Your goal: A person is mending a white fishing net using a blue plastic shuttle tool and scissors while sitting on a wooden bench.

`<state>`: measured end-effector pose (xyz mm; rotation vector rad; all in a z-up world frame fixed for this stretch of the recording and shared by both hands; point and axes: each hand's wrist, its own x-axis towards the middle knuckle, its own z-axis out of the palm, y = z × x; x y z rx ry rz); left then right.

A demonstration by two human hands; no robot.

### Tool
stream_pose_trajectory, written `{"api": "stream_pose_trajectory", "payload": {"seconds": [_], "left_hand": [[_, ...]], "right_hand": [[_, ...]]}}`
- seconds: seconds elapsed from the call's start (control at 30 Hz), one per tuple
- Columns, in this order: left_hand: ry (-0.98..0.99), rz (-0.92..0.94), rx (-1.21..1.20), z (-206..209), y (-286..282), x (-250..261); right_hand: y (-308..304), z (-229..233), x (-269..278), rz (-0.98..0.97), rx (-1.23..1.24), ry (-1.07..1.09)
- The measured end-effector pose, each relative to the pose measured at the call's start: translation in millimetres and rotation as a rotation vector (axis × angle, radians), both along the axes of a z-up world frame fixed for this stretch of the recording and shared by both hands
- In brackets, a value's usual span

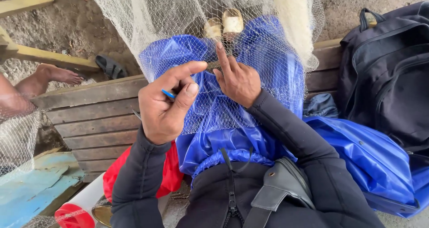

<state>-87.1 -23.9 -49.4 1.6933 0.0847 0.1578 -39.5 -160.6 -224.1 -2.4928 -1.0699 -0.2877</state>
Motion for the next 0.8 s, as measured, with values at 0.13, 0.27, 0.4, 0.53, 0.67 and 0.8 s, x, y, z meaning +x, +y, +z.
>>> {"api": "stream_pose_trajectory", "payload": {"seconds": [0.13,0.27,0.4,0.53,0.67,0.8], "left_hand": [[-0.002,-0.003,0.071,-2,1,0],[0.003,-0.036,0.176,-1,7,-1],[0.037,-0.030,0.192,0,9,-2],[0.048,-0.033,0.187,-2,6,0],[0.033,-0.053,0.148,2,4,3],[0.031,-0.103,0.111,7,2,5]], "right_hand": [[-1,-3,0,-0.001,0.008,0.014],[-1,-4,1,-0.008,0.047,0.021],[-1,2,4,-0.002,0.127,-0.006],[-5,10,10,-0.011,0.207,0.011],[-9,20,19,0.009,0.334,-0.068],[-12,23,17,0.063,0.600,-0.144]]}}
